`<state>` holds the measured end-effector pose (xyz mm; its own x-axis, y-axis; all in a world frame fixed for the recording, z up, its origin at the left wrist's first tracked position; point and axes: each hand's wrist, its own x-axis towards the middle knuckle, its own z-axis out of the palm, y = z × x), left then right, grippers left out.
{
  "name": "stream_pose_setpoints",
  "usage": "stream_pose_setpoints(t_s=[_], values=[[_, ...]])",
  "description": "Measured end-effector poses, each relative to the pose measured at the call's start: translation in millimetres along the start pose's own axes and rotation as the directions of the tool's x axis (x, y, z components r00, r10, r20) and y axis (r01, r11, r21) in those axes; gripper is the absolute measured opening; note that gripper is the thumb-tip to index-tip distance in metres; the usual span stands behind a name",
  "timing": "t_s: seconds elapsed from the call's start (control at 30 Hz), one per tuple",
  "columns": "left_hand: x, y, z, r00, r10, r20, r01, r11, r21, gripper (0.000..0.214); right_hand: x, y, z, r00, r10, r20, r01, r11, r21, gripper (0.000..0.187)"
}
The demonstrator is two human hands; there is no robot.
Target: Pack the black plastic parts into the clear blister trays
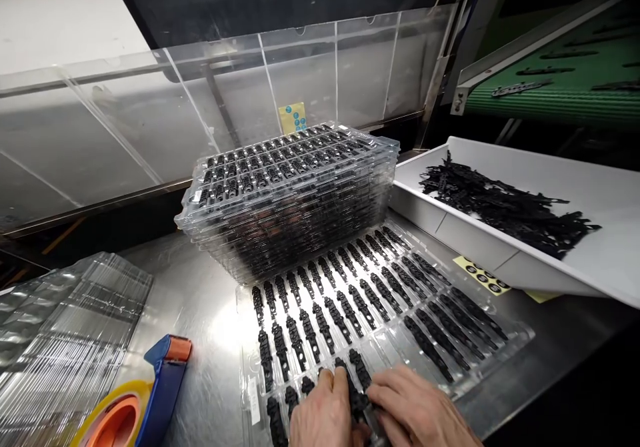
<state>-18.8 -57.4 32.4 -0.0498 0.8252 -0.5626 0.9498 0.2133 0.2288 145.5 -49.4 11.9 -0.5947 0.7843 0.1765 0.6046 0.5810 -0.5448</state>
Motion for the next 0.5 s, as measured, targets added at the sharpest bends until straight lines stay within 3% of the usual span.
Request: stream_pose_setpoints(t_s=[0.1, 0.27, 0.4, 0.5], values=[[-1, 8, -4.9, 1.000, 0.001, 0.023, -0.002, 1.000, 0.017, 0.061, 13, 1, -13, 0.998, -0.053, 0.033, 0.053, 0.999, 0.010, 0.035], [-1, 18, -7.9, 0.996, -0.033, 0.083, 0.026, 0.996, 0.082, 0.057, 26, 5, -21, 0.983, -0.027, 0.179, 0.023, 0.999, 0.022, 0.039], [-3, 8, -7.8, 0.995, -0.036, 0.096, 0.035, 0.999, 0.011, 0.065, 18, 9, -25, 0.994, -0.062, 0.094, 0.053, 0.994, 0.095, 0.031], [-6, 0, -8.1, 0.995, 0.000, 0.101, 0.007, 0.997, -0.074, 0.060, 11, 6, -34, 0.995, 0.063, 0.076, -0.084, 0.946, 0.313, 0.029]])
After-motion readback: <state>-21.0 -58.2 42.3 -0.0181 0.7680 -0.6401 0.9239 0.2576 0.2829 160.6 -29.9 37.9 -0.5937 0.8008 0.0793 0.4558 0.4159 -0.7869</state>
